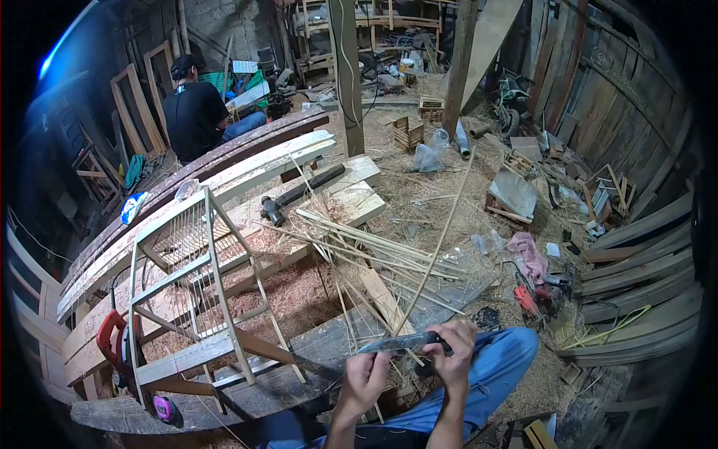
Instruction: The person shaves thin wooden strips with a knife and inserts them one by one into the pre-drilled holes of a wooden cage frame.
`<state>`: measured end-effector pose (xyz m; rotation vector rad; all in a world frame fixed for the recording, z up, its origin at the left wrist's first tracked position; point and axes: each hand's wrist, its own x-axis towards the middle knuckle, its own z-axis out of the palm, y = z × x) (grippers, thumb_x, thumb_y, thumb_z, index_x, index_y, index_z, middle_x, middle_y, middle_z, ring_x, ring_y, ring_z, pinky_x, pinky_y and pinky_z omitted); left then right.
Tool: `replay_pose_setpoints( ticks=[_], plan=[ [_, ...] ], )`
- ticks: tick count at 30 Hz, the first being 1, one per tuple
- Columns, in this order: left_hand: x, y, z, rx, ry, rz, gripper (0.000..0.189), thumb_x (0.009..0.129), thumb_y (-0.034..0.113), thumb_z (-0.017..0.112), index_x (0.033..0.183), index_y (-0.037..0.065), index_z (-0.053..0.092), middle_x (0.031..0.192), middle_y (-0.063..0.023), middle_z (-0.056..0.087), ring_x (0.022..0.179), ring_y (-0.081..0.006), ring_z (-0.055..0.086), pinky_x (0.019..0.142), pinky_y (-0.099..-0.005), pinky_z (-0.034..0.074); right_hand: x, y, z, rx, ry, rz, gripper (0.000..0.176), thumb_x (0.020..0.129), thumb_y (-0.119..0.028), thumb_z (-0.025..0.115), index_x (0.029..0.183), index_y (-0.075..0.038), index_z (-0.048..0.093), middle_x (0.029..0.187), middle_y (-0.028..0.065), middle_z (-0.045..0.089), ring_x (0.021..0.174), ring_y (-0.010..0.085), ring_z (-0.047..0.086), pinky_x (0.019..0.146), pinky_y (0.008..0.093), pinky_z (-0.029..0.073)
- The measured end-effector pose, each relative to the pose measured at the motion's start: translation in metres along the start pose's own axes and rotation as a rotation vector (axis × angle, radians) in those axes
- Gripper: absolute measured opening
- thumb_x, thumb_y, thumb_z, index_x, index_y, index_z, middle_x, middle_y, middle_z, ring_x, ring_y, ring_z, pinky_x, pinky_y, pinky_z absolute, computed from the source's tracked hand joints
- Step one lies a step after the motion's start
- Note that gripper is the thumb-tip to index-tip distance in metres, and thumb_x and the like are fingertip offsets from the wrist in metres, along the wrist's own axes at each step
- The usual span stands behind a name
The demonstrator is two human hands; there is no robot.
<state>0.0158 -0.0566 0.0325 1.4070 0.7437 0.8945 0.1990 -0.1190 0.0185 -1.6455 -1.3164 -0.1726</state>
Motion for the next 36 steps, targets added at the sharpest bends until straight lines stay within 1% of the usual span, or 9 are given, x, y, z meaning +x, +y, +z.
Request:
replay_pose_setpoints(
  ticks=[1,4,7,11,12,17,22,26,36],
  plan=[
    [-0.002,0.001,-0.003,0.003,0.002,0.0,0.025,0.106,0.013,0.053,0.089,-0.002,0.063,0.065,0.0056,0.048,0.056,-0.0037,0.039,0.048,-0.0266,0.029,-0.002,-0.003,0.003,0.004,0.0,0.0,0.038,0.081,-0.046,0.077,0.088,-0.009,0.076,0.08,0.0021,0.064,0.078,0.0235,0.057,0.084,0.0394,0.037],
    [-0.005,-0.008,-0.018,-0.384,-0.063,-0.203,0.023,0.109,0.017,0.048,0.113,-0.003,0.059,0.078,0.0026,0.057,0.063,-0.0036,0.049,0.052,-0.0223,0.038,0.002,-0.013,0.009,0.11,-0.058,0.002,0.032,0.081,-0.038,0.079,0.09,-0.008,0.075,0.081,0.0039,0.065,0.078,0.026,0.058,0.082,0.0396,0.039],
    [-0.006,0.003,-0.021,-0.284,-0.074,-0.247,0.025,0.109,0.017,0.047,0.118,-0.004,0.058,0.082,0.0012,0.058,0.069,-0.004,0.051,0.058,-0.0215,0.041,0.001,-0.014,0.011,0.257,-0.161,0.098,0.03,0.082,-0.035,0.079,0.093,-0.008,0.075,0.08,0.0056,0.066,0.078,0.027,0.059,0.081,0.0396,0.04],
    [-0.004,0.015,-0.022,-0.334,-0.086,-0.327,0.023,0.108,0.016,0.048,0.119,-0.002,0.058,0.085,0.0023,0.055,0.075,-0.0042,0.05,0.065,-0.0227,0.043,0.006,-0.024,0.01,0.247,-0.221,0.1,0.028,0.082,-0.033,0.078,0.095,-0.007,0.075,0.08,0.006,0.066,0.078,0.0268,0.06,0.081,0.0393,0.04],
    [0.001,0.005,-0.016,-0.257,-0.144,-0.186,0.022,0.108,0.015,0.048,0.12,-0.001,0.057,0.085,0.0029,0.053,0.072,-0.0031,0.045,0.062,-0.0215,0.039,0.008,-0.027,0.01,0.257,-0.218,0.058,0.029,0.082,-0.033,0.077,0.095,-0.007,0.075,0.081,0.0054,0.066,0.079,0.0269,0.059,0.081,0.0393,0.04],
    [-0.004,-0.007,-0.011,-0.411,-0.132,-0.19,0.019,0.107,0.013,0.048,0.114,-0.001,0.059,0.085,0.0033,0.053,0.074,-0.0059,0.047,0.065,-0.0246,0.041,0.012,-0.042,0.014,0.247,-0.18,0.044,0.03,0.082,-0.035,0.077,0.095,-0.008,0.076,0.082,0.0039,0.064,0.078,0.0266,0.057,0.08,0.0396,0.039],
    [-0.003,0.0,-0.017,-0.097,-0.085,-0.235,0.019,0.107,0.014,0.05,0.111,-0.001,0.06,0.081,0.0,0.053,0.073,-0.0086,0.05,0.065,-0.0275,0.043,0.009,-0.039,0.02,0.178,-0.178,0.003,0.027,0.083,-0.035,0.076,0.095,-0.01,0.076,0.08,0.0029,0.061,0.079,0.0252,0.057,0.08,0.0401,0.038],
    [-0.001,0.004,-0.016,-0.139,-0.092,-0.212,0.02,0.108,0.015,0.049,0.11,-0.001,0.06,0.078,-0.0012,0.052,0.071,-0.0084,0.048,0.063,-0.0271,0.043,0.009,-0.041,0.021,0.179,-0.182,-0.009,0.025,0.084,-0.033,0.076,0.096,-0.01,0.076,0.082,0.0024,0.062,0.08,0.0252,0.057,0.08,0.0399,0.038],
    [0.003,0.01,-0.015,-0.25,-0.09,-0.229,0.023,0.11,0.018,0.046,0.122,-0.001,0.054,0.084,0.0023,0.052,0.073,-0.0051,0.046,0.063,-0.0228,0.041,0.01,-0.042,0.023,0.164,-0.213,-0.036,0.022,0.085,-0.029,0.075,0.098,-0.011,0.076,0.084,0.0012,0.064,0.079,0.024,0.056,0.08,0.0391,0.038]
  ],
)
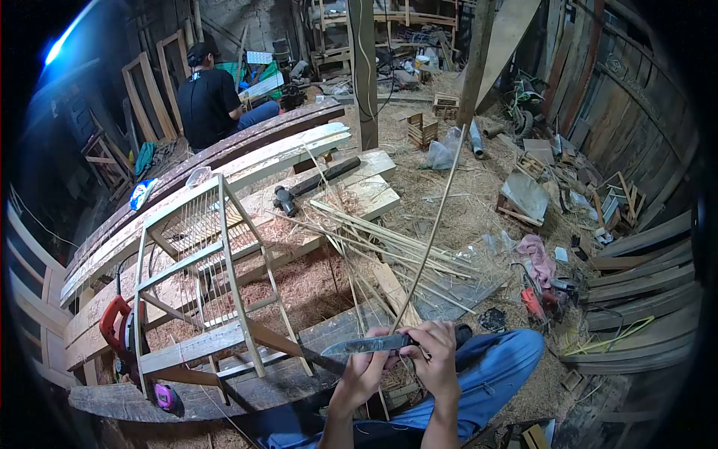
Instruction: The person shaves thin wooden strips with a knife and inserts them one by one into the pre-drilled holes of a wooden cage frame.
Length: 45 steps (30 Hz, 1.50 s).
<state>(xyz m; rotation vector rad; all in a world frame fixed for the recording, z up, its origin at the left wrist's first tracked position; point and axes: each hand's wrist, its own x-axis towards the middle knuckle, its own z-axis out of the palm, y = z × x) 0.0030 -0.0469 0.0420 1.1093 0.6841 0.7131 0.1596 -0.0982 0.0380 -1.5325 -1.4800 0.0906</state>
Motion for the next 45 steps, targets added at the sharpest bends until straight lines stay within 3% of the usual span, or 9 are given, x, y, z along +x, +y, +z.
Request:
replay_pose_setpoints(
  ticks=[10,17,20,22,29,35,37,42,45],
  plan=[
    [0.001,-0.007,-0.002,0.059,0.004,0.054,0.024,0.11,0.016,0.049,0.123,-0.003,0.055,0.098,-0.0019,0.058,0.088,-0.007,0.054,0.078,-0.0248,0.048,0.002,0.0,-0.001,0.025,0.025,0.0,0.023,0.083,-0.032,0.077,0.097,-0.013,0.078,0.084,0.0005,0.065,0.08,0.0227,0.058,0.08,0.0385,0.039],
    [-0.001,-0.001,-0.003,0.028,-0.015,-0.041,0.029,0.111,0.022,0.047,0.118,-0.003,0.06,0.096,-0.0018,0.059,0.087,-0.0084,0.055,0.078,-0.0277,0.049,0.003,-0.001,-0.001,0.018,0.027,0.005,0.024,0.083,-0.032,0.077,0.097,-0.013,0.078,0.083,0.0005,0.064,0.079,0.0227,0.057,0.08,0.0383,0.039],
    [0.0,-0.001,-0.003,0.051,-0.003,-0.064,0.03,0.111,0.023,0.045,0.116,-0.002,0.06,0.09,-0.0005,0.057,0.082,-0.0085,0.052,0.074,-0.0281,0.048,0.005,-0.003,-0.003,-0.004,0.038,-0.011,0.023,0.083,-0.031,0.077,0.097,-0.013,0.078,0.083,0.0007,0.064,0.079,0.0227,0.057,0.079,0.0378,0.038],
    [0.001,-0.003,-0.002,0.09,-0.021,-0.002,0.019,0.11,0.021,0.048,0.112,0.004,0.055,0.08,0.006,0.047,0.067,-0.0019,0.039,0.058,-0.0204,0.033,0.006,-0.005,-0.005,-0.012,0.031,-0.004,0.024,0.083,-0.031,0.077,0.098,-0.013,0.078,0.082,0.0008,0.064,0.079,0.0224,0.057,0.079,0.0375,0.038],
    [-0.002,-0.005,-0.003,0.206,-0.015,0.153,0.022,0.109,0.017,0.047,0.114,0.0,0.06,0.082,0.0022,0.05,0.076,-0.0071,0.045,0.066,-0.0275,0.041,0.001,0.008,0.003,0.055,0.07,-0.045,0.028,0.084,-0.036,0.076,0.097,-0.012,0.079,0.081,0.0005,0.063,0.078,0.0218,0.057,0.08,0.0376,0.038],
    [-0.003,-0.007,-0.002,0.083,-0.042,0.104,0.019,0.109,0.016,0.049,0.113,0.0,0.059,0.079,0.0055,0.047,0.069,-0.0037,0.04,0.059,-0.0235,0.034,0.002,0.016,-0.001,-0.008,0.131,-0.087,0.032,0.081,-0.041,0.078,0.094,-0.012,0.078,0.082,0.0001,0.065,0.076,0.0211,0.058,0.08,0.0367,0.037],
    [-0.002,-0.012,-0.002,0.019,-0.066,0.078,0.026,0.109,0.022,0.049,0.105,-0.002,0.057,0.072,0.0068,0.041,0.059,-0.0026,0.033,0.051,-0.0224,0.026,0.001,0.018,-0.007,-0.022,0.124,-0.077,0.034,0.079,-0.042,0.079,0.092,-0.011,0.078,0.081,0.0,0.065,0.076,0.0211,0.058,0.08,0.0366,0.037],
    [0.001,0.006,0.012,-0.078,-0.02,-0.057,0.028,0.108,0.025,0.051,0.096,0.0,0.055,0.067,0.0068,0.038,0.054,-0.0028,0.031,0.047,-0.0232,0.024,-0.006,0.041,-0.018,-0.097,0.149,-0.03,0.032,0.078,-0.04,0.08,0.092,-0.012,0.077,0.081,0.0003,0.065,0.078,0.0211,0.06,0.079,0.0376,0.038],
    [-0.011,0.038,0.003,-0.211,0.054,-0.016,0.028,0.107,0.029,0.051,0.096,0.003,0.052,0.065,0.0066,0.034,0.052,-0.0031,0.029,0.044,-0.0231,0.022,-0.016,0.074,-0.033,-0.333,0.428,0.171,0.03,0.089,-0.035,0.075,0.098,-0.007,0.076,0.082,0.0083,0.065,0.08,0.0293,0.06,0.081,0.04,0.042]
  ],
)
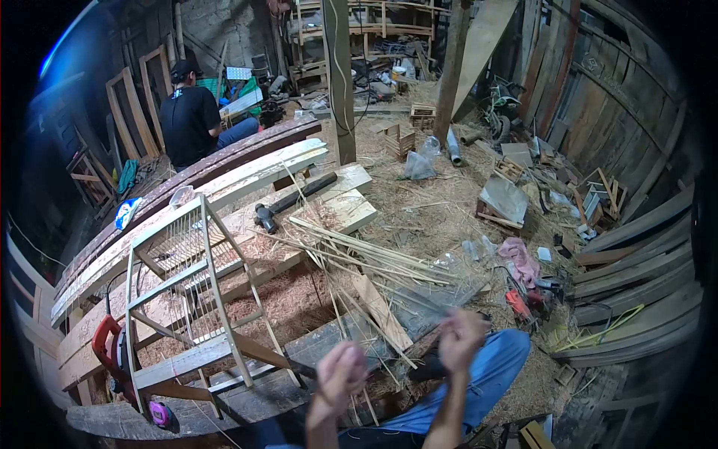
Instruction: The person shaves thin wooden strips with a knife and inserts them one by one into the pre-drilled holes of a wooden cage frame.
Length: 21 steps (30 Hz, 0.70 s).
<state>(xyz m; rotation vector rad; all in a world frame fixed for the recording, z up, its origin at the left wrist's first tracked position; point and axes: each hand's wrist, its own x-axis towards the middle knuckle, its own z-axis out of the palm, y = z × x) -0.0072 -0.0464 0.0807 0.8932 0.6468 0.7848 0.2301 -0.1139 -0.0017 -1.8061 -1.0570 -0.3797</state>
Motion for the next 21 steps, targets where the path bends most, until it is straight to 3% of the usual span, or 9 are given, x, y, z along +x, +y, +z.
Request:
replay_pose_setpoints(
  ticks=[2,5,6,8,11,14,21],
  plan=[
    [-0.018,0.015,-0.023,0.056,-0.054,-0.016,0.029,0.108,0.031,0.048,0.099,0.004,0.052,0.065,0.0043,0.035,0.049,-0.0043,0.029,0.044,-0.0227,0.023,-0.007,0.053,-0.035,0.04,0.183,0.308,0.037,0.096,-0.039,0.069,0.1,-0.003,0.073,0.083,0.0112,0.064,0.082,0.0317,0.059,0.083,0.0418,0.043],
    [-0.004,0.001,-0.014,0.027,-0.038,-0.042,0.026,0.109,0.029,0.047,0.099,0.005,0.051,0.065,0.0048,0.034,0.05,-0.0046,0.029,0.045,-0.0225,0.022,0.011,0.002,-0.043,0.041,0.076,0.083,0.045,0.098,-0.044,0.065,0.099,0.0,0.071,0.085,0.0116,0.063,0.083,0.0316,0.058,0.085,0.0443,0.042],
    [0.009,-0.012,-0.013,-0.025,-0.098,-0.013,0.025,0.11,0.027,0.047,0.099,0.005,0.05,0.066,0.0048,0.034,0.05,-0.0047,0.029,0.046,-0.0224,0.023,0.003,-0.002,-0.04,0.08,-0.021,0.115,0.054,0.098,-0.051,0.063,0.104,0.002,0.069,0.092,0.0121,0.062,0.092,0.0306,0.055,0.09,0.0426,0.04],
    [0.011,-0.013,-0.005,-0.071,-0.092,-0.057,0.025,0.11,0.027,0.047,0.098,0.006,0.05,0.067,0.0043,0.035,0.05,-0.0049,0.029,0.046,-0.0228,0.024,0.004,-0.024,-0.034,0.12,-0.142,0.056,0.056,0.097,-0.053,0.062,0.103,0.002,0.069,0.091,0.0125,0.06,0.093,0.0308,0.053,0.089,0.0426,0.04],
    [0.012,-0.016,-0.008,-0.041,-0.067,-0.038,0.027,0.111,0.029,0.047,0.097,0.006,0.049,0.068,0.0042,0.036,0.05,-0.005,0.03,0.045,-0.0234,0.025,0.005,-0.04,-0.014,0.178,-0.076,-0.053,0.047,0.093,-0.05,0.067,0.098,-0.004,0.073,0.083,0.0072,0.064,0.082,0.0277,0.057,0.084,0.0417,0.038],
    [0.011,-0.017,-0.007,-0.024,-0.021,-0.074,0.029,0.111,0.031,0.047,0.095,0.007,0.048,0.068,0.0043,0.036,0.05,-0.0048,0.03,0.045,-0.0237,0.026,0.002,-0.049,-0.009,0.201,-0.19,-0.051,0.043,0.091,-0.046,0.071,0.097,-0.004,0.074,0.081,0.0062,0.064,0.081,0.0277,0.056,0.083,0.0409,0.038],
    [0.008,-0.014,-0.009,-0.09,-0.064,-0.051,0.026,0.112,0.028,0.046,0.095,0.008,0.048,0.068,0.0052,0.034,0.051,-0.004,0.029,0.045,-0.0227,0.026,0.004,-0.046,-0.021,0.138,-0.172,-0.027,0.037,0.084,-0.041,0.077,0.1,-0.007,0.076,0.079,0.0041,0.06,0.079,0.0246,0.055,0.081,0.039,0.037]
  ],
)
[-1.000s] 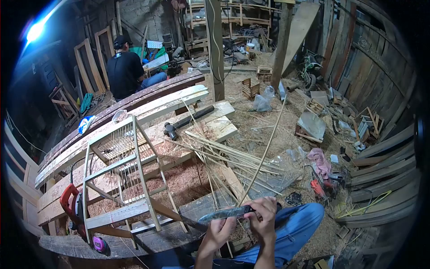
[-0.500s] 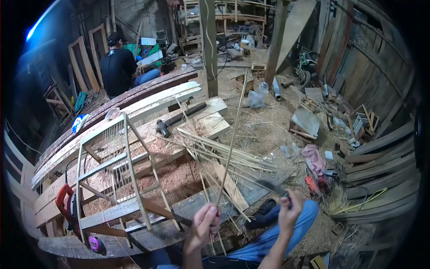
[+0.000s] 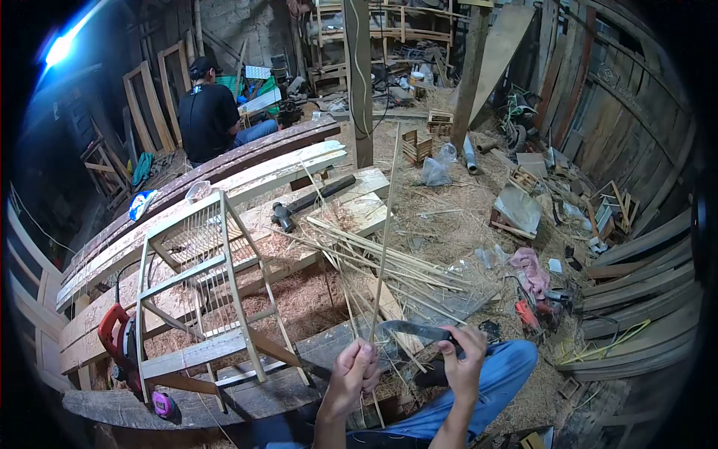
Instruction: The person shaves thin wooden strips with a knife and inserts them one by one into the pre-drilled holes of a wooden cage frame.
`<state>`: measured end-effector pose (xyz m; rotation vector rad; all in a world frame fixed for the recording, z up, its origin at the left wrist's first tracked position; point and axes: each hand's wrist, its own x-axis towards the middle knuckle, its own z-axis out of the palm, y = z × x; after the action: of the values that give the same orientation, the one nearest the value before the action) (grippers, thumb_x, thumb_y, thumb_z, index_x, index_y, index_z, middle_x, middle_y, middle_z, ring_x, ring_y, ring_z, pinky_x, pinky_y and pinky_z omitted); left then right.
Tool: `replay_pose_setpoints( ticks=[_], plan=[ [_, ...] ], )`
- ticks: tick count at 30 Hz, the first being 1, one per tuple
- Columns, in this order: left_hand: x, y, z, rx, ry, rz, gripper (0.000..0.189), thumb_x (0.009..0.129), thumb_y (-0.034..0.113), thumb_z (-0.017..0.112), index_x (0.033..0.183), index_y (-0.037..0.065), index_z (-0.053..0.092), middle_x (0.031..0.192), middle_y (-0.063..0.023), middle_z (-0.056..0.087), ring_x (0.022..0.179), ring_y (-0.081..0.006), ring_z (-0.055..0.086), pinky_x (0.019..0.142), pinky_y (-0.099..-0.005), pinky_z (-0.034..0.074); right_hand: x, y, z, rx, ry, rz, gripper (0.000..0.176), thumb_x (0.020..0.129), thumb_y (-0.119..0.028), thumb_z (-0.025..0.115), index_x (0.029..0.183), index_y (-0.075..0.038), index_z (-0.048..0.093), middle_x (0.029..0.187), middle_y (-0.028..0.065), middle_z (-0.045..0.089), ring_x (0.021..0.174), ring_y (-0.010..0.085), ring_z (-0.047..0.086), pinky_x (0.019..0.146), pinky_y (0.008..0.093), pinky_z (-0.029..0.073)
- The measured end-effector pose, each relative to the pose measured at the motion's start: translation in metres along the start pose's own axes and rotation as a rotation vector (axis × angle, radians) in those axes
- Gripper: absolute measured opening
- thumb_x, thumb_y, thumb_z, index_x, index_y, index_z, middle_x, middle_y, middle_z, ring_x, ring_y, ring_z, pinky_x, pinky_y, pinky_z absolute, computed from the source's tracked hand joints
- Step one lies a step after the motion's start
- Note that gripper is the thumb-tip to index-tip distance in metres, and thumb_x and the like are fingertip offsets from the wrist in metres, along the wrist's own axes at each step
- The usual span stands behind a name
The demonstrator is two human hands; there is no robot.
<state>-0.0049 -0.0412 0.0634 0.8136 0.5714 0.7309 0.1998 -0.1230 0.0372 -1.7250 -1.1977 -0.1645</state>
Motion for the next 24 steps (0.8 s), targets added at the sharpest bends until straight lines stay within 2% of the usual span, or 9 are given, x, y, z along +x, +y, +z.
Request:
replay_pose_setpoints(
  ticks=[7,16,24],
  plan=[
    [-0.0011,-0.0006,-0.0054,-0.011,-0.03,-0.007,0.024,0.111,0.025,0.048,0.093,0.009,0.049,0.064,0.007,0.032,0.048,-0.0035,0.027,0.044,-0.0234,0.024,-0.0037,0.0048,-0.0049,-0.002,-0.145,0.001,0.039,0.082,-0.042,0.077,0.102,-0.009,0.078,0.077,0.0029,0.056,0.077,0.0232,0.051,0.081,0.0387,0.036],
    [0.0,-0.0025,-0.0048,-0.008,-0.003,-0.026,0.024,0.11,0.026,0.05,0.093,0.01,0.05,0.061,0.0079,0.031,0.047,-0.0031,0.027,0.043,-0.0228,0.023,-0.0065,0.0053,-0.0059,0.1,-0.145,0.043,0.039,0.083,-0.044,0.076,0.102,-0.009,0.078,0.077,0.0029,0.057,0.078,0.0241,0.051,0.082,0.0388,0.037],
    [-0.0015,-0.0019,-0.0067,-0.043,-0.006,-0.045,0.025,0.111,0.027,0.05,0.094,0.009,0.049,0.06,0.0082,0.028,0.046,-0.0031,0.025,0.043,-0.0233,0.022,-0.0064,0.002,-0.0059,0.069,-0.131,0.033,0.039,0.082,-0.043,0.077,0.101,-0.009,0.078,0.076,0.004,0.058,0.077,0.0251,0.051,0.081,0.0389,0.037]
  ],
)
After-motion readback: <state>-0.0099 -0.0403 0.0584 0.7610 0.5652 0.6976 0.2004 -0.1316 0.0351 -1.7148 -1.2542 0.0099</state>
